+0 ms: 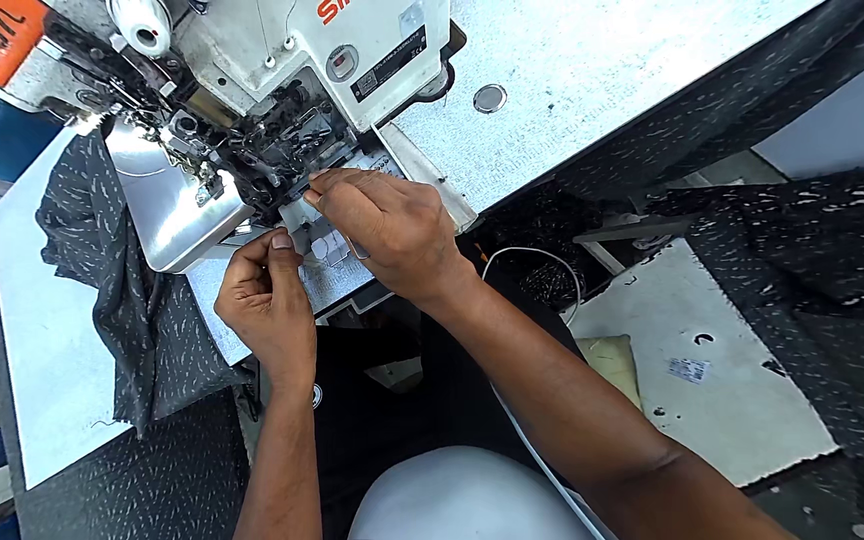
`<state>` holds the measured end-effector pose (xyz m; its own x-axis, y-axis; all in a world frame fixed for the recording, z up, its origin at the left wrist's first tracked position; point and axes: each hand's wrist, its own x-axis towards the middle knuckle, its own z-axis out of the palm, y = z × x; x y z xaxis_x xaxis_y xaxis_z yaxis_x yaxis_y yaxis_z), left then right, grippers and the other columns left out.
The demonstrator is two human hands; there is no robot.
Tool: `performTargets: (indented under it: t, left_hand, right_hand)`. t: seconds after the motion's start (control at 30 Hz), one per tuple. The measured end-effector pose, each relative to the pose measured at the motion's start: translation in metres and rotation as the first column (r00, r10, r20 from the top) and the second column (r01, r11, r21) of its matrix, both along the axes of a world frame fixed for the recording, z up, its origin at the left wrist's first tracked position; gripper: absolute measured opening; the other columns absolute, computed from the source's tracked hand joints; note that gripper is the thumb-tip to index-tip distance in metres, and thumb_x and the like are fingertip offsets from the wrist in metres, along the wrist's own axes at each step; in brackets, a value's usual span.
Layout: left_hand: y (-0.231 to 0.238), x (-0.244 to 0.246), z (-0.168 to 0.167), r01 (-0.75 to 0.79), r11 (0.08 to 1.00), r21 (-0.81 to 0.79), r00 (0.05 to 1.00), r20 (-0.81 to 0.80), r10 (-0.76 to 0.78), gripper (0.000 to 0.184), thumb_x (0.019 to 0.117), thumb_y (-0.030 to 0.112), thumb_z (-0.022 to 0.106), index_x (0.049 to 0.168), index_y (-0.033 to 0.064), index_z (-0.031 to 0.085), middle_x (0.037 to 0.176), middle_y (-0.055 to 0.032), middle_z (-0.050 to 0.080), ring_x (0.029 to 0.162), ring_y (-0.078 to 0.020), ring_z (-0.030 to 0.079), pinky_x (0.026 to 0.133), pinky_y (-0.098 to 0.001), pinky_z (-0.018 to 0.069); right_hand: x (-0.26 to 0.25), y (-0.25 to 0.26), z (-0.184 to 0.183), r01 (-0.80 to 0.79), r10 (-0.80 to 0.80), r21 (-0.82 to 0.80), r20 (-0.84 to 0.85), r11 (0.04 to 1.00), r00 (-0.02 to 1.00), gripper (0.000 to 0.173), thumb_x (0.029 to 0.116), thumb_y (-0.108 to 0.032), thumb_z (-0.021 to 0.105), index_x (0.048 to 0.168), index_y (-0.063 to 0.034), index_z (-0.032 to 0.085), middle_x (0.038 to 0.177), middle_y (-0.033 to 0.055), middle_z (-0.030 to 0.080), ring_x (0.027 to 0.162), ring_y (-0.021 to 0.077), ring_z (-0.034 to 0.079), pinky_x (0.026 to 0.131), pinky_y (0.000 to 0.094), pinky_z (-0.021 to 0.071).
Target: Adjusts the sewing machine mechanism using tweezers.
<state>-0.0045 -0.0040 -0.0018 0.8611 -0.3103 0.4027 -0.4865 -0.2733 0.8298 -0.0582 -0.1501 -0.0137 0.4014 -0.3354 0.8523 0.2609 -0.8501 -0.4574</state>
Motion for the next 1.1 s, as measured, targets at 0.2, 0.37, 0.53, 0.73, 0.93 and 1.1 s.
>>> performTargets:
  t: [0.2, 0.37, 0.53, 0.73, 0.93, 1.1]
  left_hand:
    - [0.0010, -0.0004, -0.0007, 0.009, 1.000, 0.013, 1.000, 0.009, -0.009, 0.013, 0.1036, 0.010, 0.061, 0.108, 0.0028, 0.071, 0.079, 0.0024, 0.067, 0.050, -0.0033, 0.052, 0.040, -0.0170, 0.0395]
    - [0.0043, -0.0067, 0.0015, 0.011, 0.998, 0.068, 1.000, -0.028, -0.009, 0.016, 0.1058, 0.015, 0.058, 0.113, 0.0067, 0.070, 0.080, 0.0040, 0.065, 0.049, -0.0020, 0.050, 0.040, -0.0150, 0.0382]
    - [0.0049, -0.0063, 0.0010, 0.011, 0.998, 0.068, 0.999, -0.033, -0.009, 0.016, 0.1057, 0.015, 0.059, 0.113, 0.0067, 0.070, 0.081, 0.0043, 0.066, 0.051, -0.0019, 0.051, 0.041, -0.0148, 0.0388]
    - [0.0010, -0.0024, -0.0003, 0.012, 1.000, 0.018, 1.000, 0.000, -0.012, 0.014, 0.1036, 0.010, 0.061, 0.109, 0.0027, 0.071, 0.080, 0.0028, 0.068, 0.053, -0.0024, 0.054, 0.043, -0.0159, 0.0415]
    - [0.0004, -0.0001, -0.0005, 0.022, 1.000, 0.002, 1.000, 0.008, -0.022, 0.014, 0.1028, 0.009, 0.061, 0.108, 0.0018, 0.071, 0.079, 0.0024, 0.067, 0.052, -0.0029, 0.053, 0.042, -0.0162, 0.0405]
    - [0.0000, -0.0003, -0.0004, 0.017, 1.000, 0.011, 1.000, 0.009, -0.017, 0.013, 0.1026, 0.009, 0.062, 0.108, 0.0020, 0.072, 0.080, 0.0024, 0.067, 0.053, -0.0027, 0.054, 0.042, -0.0164, 0.0413]
  right_hand:
    - [0.0002, -0.0003, 0.0007, -0.015, 0.015, -0.011, 0.011, 1.000, 1.000, 0.009, 0.0997, -0.002, 0.064, 0.093, -0.0014, 0.071, 0.096, 0.0163, 0.077, 0.096, 0.0259, 0.078, 0.080, 0.0332, 0.0637]
    - [-0.0005, -0.0001, 0.0018, -0.018, 0.018, -0.014, -0.006, 1.000, 1.000, 0.010, 0.0998, -0.001, 0.064, 0.093, -0.0014, 0.070, 0.096, 0.0164, 0.078, 0.097, 0.0260, 0.078, 0.081, 0.0332, 0.0637]
    - [0.0001, 0.0006, 0.0021, -0.014, 0.014, -0.021, -0.018, 1.000, 1.000, 0.011, 0.1004, -0.002, 0.063, 0.092, -0.0020, 0.070, 0.095, 0.0161, 0.077, 0.096, 0.0263, 0.078, 0.079, 0.0337, 0.0637]
    - [0.0001, 0.0012, 0.0022, -0.009, 0.009, -0.013, -0.015, 1.000, 1.000, 0.010, 0.1000, -0.001, 0.063, 0.094, -0.0021, 0.070, 0.097, 0.0161, 0.078, 0.097, 0.0258, 0.078, 0.079, 0.0332, 0.0636]
    - [0.0001, 0.0004, -0.0005, -0.028, 0.027, 0.033, 0.027, 0.999, 0.999, 0.008, 0.0988, -0.002, 0.066, 0.093, -0.0010, 0.072, 0.097, 0.0166, 0.078, 0.096, 0.0256, 0.077, 0.078, 0.0335, 0.0636]
    - [-0.0006, 0.0009, -0.0012, -0.014, 0.013, 0.035, 0.014, 0.999, 1.000, 0.008, 0.0989, -0.002, 0.066, 0.093, -0.0010, 0.072, 0.097, 0.0166, 0.078, 0.095, 0.0254, 0.078, 0.079, 0.0336, 0.0636]
